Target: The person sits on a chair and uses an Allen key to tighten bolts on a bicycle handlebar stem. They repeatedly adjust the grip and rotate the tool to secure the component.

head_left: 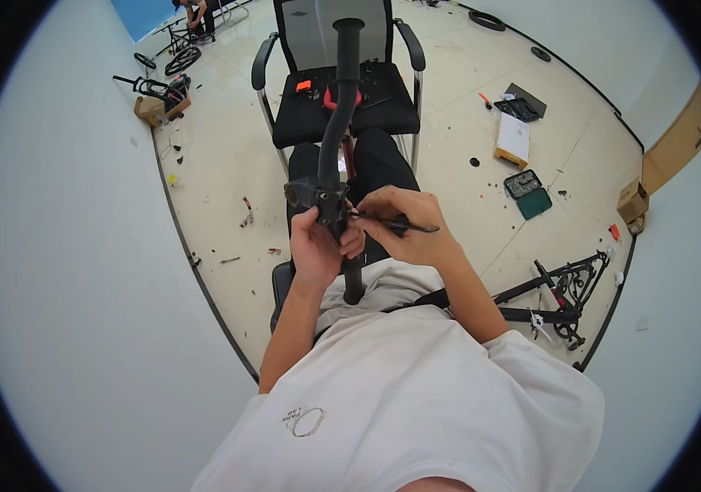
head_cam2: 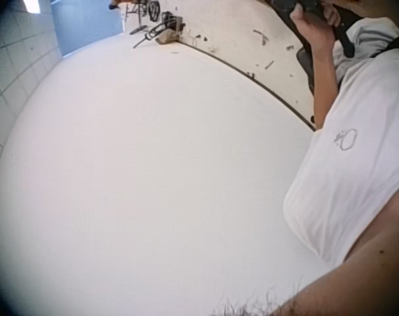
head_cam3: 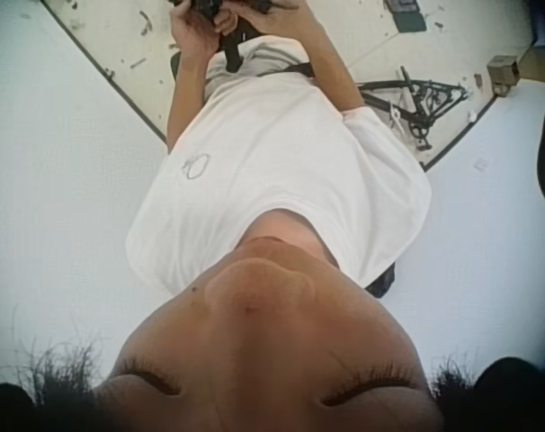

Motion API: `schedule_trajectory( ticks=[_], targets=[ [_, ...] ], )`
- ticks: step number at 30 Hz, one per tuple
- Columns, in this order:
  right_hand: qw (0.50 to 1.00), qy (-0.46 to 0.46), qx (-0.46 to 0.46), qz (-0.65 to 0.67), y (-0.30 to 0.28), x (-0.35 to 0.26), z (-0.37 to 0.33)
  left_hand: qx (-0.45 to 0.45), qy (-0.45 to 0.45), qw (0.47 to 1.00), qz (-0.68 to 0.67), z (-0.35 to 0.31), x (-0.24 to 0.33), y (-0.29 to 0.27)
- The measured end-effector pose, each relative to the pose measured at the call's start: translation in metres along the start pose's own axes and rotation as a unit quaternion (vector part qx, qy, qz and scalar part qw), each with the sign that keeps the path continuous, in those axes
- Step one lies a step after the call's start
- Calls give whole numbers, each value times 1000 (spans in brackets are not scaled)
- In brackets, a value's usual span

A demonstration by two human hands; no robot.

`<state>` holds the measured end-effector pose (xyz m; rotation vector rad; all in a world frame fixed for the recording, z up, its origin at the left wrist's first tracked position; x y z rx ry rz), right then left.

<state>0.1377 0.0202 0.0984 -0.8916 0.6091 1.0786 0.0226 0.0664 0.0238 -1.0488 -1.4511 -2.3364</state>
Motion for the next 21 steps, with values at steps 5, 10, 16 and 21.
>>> schedule_trajectory(
  ticks=[5, 10, 16, 21],
  targets=[
    [998, -9, -45, 46, 5, 7, -1, -3, 8, 1000, 0, 3, 1, -3],
    [999, -36, -12, 17, 6, 12, 0, 3, 15, 1000, 6, 5, 4, -4],
    [998, -29, 40, 35, 8, 14, -5, -10, 10, 1000, 6, 5, 5, -4],
    [998, -20, 28, 55, 6, 6, 0, 0, 20, 1000, -1, 4, 4, -4]
  ],
)
Point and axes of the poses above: each hand's wrist, its own z-axis towards the middle knuckle, its own y-axis out of the palm, x = y × z, the point moved 7 cm from there along z, towards the middle knuckle, and after that the axes turned 10 degrees about y, right-handed, at the moved point
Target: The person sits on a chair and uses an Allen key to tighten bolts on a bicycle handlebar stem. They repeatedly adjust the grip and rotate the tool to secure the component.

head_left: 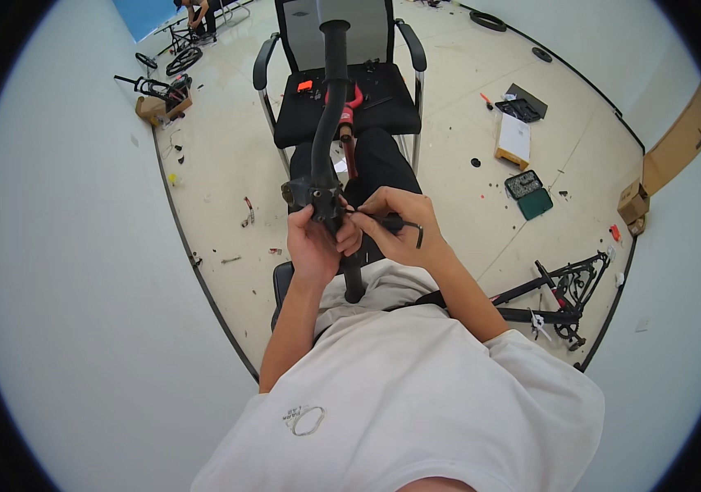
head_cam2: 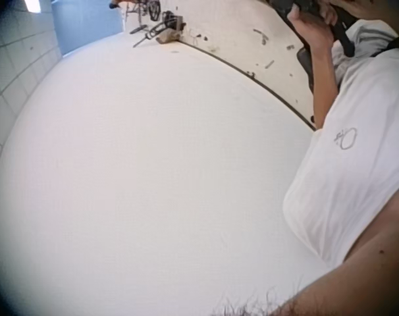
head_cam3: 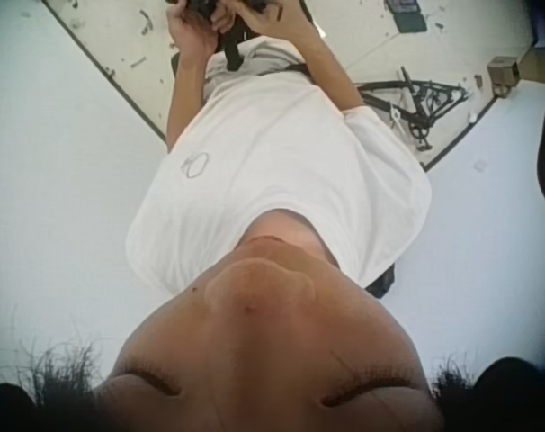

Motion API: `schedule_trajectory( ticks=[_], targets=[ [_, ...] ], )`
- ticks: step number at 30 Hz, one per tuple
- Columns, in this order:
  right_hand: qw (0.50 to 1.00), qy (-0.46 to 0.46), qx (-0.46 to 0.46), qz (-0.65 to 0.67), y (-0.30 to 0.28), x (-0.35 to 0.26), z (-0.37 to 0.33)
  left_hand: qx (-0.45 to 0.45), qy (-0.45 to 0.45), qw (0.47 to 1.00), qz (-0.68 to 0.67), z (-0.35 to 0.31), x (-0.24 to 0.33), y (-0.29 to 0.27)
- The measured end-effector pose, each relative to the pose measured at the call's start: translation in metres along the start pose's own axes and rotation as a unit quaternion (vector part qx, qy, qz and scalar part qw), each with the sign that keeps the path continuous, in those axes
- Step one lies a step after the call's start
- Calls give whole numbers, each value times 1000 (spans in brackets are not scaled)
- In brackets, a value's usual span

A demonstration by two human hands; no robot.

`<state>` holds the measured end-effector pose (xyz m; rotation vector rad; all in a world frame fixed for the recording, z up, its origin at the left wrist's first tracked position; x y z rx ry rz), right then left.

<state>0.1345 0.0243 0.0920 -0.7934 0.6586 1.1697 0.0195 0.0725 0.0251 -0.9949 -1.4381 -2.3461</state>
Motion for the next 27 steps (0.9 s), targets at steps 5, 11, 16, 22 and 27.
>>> schedule_trajectory(
  ticks=[5, 11, 16, 22, 27],
  targets=[
    [995, 56, 3, 77, -18, 6, -2, -18, 6, 1000, -17, 1, 1, 6],
    [990, 137, -34, 3, -25, 16, 5, -20, 0, 1000, -2, -1, 0, 10],
    [985, 164, -53, -11, -19, 22, 6, -30, -14, 999, 12, -1, -2, 12],
    [973, 190, -110, 76, -10, 11, 3, -7, -21, 999, 42, -2, -4, 14],
    [987, 91, -118, -57, -10, -17, 9, -10, -30, 996, 79, -2, -8, 14]
  ],
)
Point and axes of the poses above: each hand's wrist, its own z-axis towards the middle knuckle, its own y-axis out of the palm, x = y × z, the point moved 7 cm from there along z, towards the middle knuckle, and after that the axes turned 10 degrees about y, right-handed, at the moved point
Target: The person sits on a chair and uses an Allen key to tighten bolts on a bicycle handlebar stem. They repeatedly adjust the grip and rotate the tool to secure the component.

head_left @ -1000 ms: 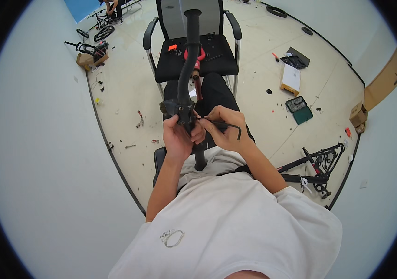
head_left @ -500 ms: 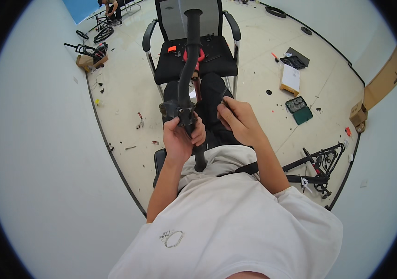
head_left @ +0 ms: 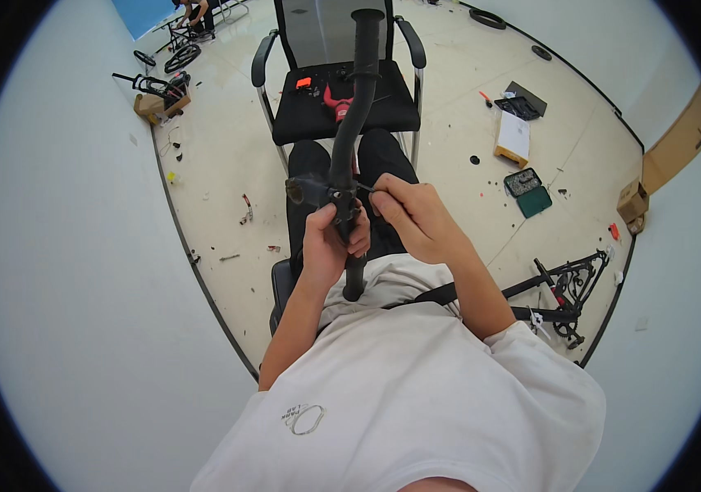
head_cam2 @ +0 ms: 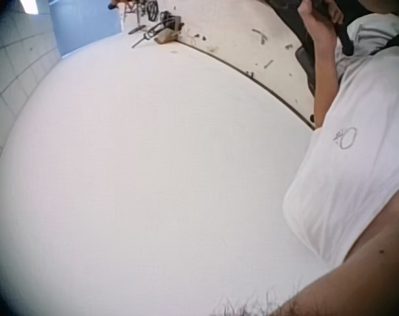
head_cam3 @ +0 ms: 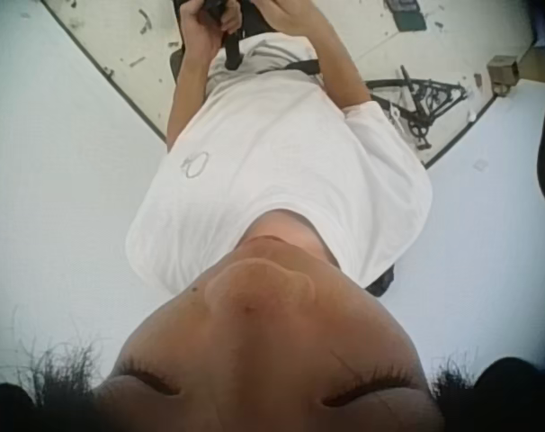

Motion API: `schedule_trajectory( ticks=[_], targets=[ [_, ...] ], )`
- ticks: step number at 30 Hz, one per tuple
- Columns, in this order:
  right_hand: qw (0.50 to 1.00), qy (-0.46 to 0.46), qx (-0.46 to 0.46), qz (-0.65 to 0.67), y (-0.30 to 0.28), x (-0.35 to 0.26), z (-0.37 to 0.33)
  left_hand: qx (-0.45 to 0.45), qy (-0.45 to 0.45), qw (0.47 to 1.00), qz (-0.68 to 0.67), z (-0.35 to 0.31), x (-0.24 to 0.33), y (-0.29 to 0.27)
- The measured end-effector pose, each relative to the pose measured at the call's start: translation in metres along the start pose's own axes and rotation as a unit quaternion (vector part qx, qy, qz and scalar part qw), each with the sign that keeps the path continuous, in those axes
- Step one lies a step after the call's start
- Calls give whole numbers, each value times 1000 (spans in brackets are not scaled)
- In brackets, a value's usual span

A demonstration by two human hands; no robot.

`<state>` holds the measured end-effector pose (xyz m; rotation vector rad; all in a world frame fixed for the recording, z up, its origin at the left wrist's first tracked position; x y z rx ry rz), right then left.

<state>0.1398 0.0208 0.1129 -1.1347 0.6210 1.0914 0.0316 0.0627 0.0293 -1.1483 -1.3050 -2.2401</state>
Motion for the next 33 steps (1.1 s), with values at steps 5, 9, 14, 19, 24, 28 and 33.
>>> schedule_trajectory(
  ticks=[5, 9, 14, 19, 24, 28, 33],
  targets=[
    [998, -50, -24, -4, 6, -1, 0, -11, -20, 1000, 2, -2, -5, 1],
    [998, -29, -59, -23, 8, -6, 0, -9, -21, 1000, -2, -3, -7, 2],
    [998, -40, -55, -16, 5, -5, 3, -9, -35, 999, 4, -2, -8, 3],
    [986, -82, -34, -140, -1, -8, 5, -12, -39, 999, 3, -1, -8, 4],
    [984, -122, -64, -112, -10, -1, 13, -35, -57, 998, -4, 0, -14, 1],
    [985, -107, -104, -86, -9, 6, 18, -30, -55, 998, 0, 1, -13, 4],
    [994, -61, -79, -38, -6, 11, 16, -15, -49, 999, 3, 0, -12, 2]
  ],
)
Point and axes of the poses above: each hand's wrist, its own z-axis towards the middle knuckle, its own y-axis out of the palm, x = y × z, the point moved 7 cm from there along z, towards the middle knuckle, and after that the axes turned 10 degrees about y, right-handed, at the moved point
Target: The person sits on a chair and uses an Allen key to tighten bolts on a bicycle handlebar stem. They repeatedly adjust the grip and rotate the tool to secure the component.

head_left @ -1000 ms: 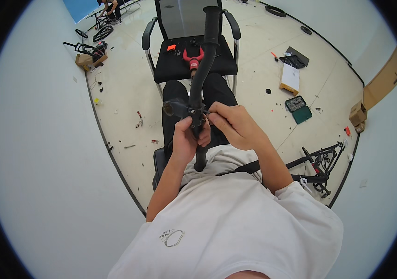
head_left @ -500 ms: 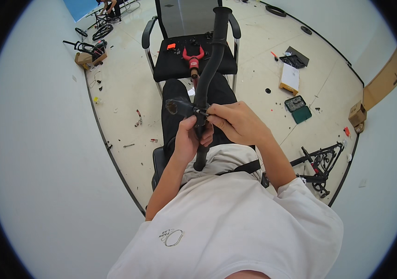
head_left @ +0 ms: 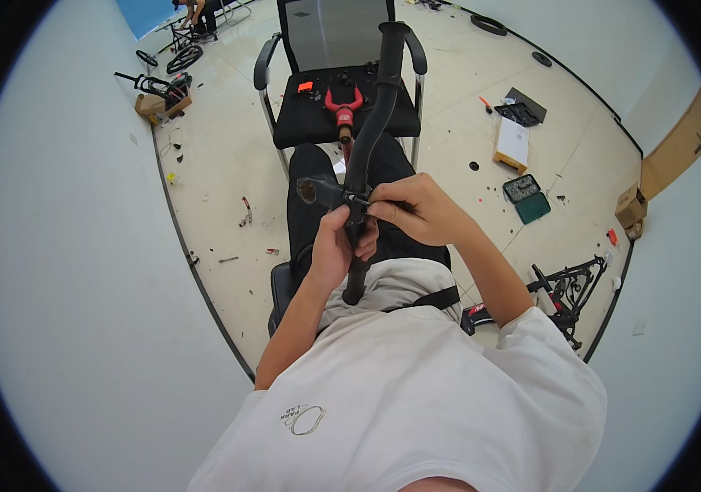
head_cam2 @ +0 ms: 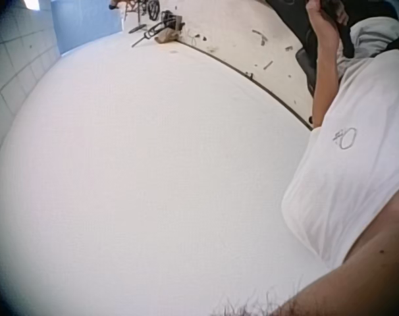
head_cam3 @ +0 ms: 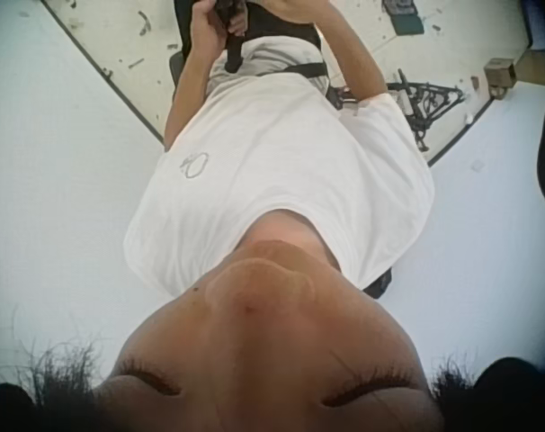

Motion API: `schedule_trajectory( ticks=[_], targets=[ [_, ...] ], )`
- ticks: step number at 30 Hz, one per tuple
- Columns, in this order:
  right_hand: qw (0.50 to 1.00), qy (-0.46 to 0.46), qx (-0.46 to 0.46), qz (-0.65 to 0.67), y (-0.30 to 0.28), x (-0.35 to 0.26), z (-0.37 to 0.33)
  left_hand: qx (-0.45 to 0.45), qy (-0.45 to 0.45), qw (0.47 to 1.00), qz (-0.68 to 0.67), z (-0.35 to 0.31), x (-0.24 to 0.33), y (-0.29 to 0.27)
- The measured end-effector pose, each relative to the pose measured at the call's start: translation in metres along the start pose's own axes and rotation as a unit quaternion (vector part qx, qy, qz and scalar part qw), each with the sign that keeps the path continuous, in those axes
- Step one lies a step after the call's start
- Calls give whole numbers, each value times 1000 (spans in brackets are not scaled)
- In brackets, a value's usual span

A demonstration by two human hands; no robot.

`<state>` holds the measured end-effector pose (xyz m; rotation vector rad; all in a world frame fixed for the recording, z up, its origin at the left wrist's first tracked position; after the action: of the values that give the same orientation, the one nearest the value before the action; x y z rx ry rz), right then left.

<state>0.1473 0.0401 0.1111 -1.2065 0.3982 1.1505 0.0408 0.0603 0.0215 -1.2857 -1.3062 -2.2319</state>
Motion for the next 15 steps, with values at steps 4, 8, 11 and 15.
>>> schedule_trajectory(
  ticks=[4, 8, 11, 15],
  targets=[
    [997, 66, 22, 17, 7, 8, -6, 8, -9, 1000, -19, -4, -4, -4],
    [995, 61, 77, -7, 9, 11, -6, 56, 12, 997, -45, -5, -10, -12],
    [988, 26, 136, -71, 3, 13, -1, 78, 49, 994, -67, 5, -1, -9],
    [989, 15, 137, -55, 11, 16, 13, 114, 94, 987, -67, 3, 19, -11]
  ],
)
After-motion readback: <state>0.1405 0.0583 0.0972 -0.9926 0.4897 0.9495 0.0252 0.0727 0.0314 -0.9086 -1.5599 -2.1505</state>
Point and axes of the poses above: each hand's wrist, its own z-axis towards the middle knuckle, its own y-axis out of the palm, x = y × z, the point moved 7 cm from there along z, towards the middle knuckle, and after that the axes turned 10 degrees about y, right-handed, at the moved point
